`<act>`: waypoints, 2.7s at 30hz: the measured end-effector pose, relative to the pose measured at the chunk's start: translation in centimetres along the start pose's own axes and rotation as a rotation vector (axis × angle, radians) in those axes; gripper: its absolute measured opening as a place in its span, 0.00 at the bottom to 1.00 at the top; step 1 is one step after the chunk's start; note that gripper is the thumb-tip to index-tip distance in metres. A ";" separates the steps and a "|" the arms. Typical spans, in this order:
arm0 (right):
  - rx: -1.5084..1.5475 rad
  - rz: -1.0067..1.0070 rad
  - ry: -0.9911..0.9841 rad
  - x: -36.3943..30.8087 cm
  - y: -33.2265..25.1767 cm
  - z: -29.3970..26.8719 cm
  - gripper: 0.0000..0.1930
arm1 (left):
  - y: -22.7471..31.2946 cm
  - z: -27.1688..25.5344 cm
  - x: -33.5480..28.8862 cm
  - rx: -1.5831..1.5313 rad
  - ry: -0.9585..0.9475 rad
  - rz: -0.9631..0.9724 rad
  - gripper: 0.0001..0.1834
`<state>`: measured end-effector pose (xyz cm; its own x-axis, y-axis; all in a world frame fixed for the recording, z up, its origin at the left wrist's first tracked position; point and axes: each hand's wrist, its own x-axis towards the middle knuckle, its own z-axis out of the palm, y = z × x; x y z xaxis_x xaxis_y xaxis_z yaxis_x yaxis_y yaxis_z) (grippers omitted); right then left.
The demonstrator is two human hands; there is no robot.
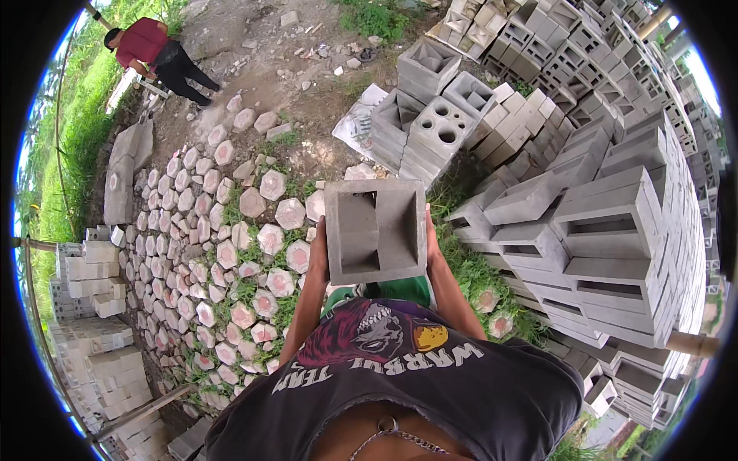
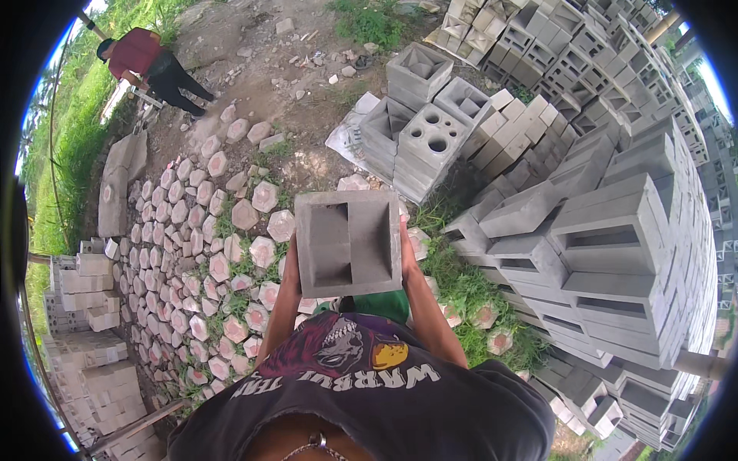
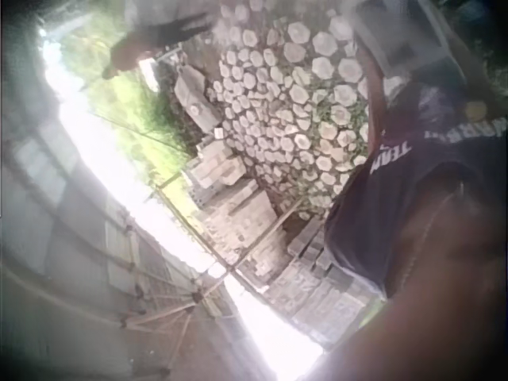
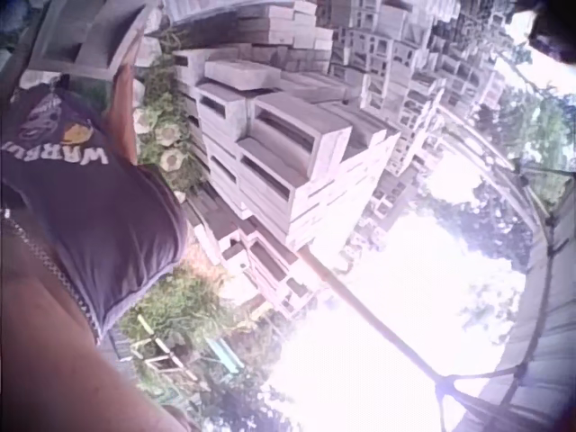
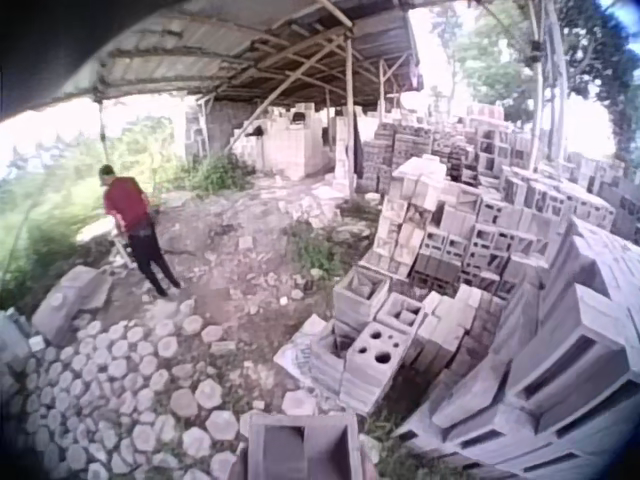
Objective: The person picks up large concrete decorative blocks one by one from various piles on the ground and stacks them together onto a larger central pile.
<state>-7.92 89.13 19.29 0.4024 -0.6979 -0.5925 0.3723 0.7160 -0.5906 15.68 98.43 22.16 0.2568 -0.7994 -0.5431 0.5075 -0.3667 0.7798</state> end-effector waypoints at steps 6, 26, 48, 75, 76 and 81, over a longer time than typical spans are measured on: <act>-0.017 -0.031 0.004 4.8 -8.8 2.2 0.43 | 6.1 6.0 7.9 -0.216 -0.055 -0.108 0.40; 0.181 -0.530 0.520 31.1 -19.8 8.6 0.44 | 26.3 17.7 46.7 0.108 -0.742 -0.478 0.42; -0.025 0.051 1.104 47.4 -7.7 7.9 0.43 | 14.0 5.3 67.4 0.958 -0.394 -0.653 0.42; 1.356 -0.801 0.861 55.9 0.4 2.5 0.50 | 8.0 15.7 65.5 1.442 -0.301 0.261 0.27; 1.389 -0.829 0.863 56.3 0.1 2.8 0.50 | 8.1 16.0 65.8 1.446 -0.305 0.211 0.29; 1.436 -0.947 0.860 57.5 -0.1 1.3 0.53 | 7.8 16.8 66.7 1.469 -0.347 0.293 0.27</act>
<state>16.29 48.90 -13.98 -0.6065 -0.3070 -0.7334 0.6766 -0.6838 -0.2733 22.93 34.22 -2.71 -0.1041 -0.9165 -0.3863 -0.8119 -0.1460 0.5652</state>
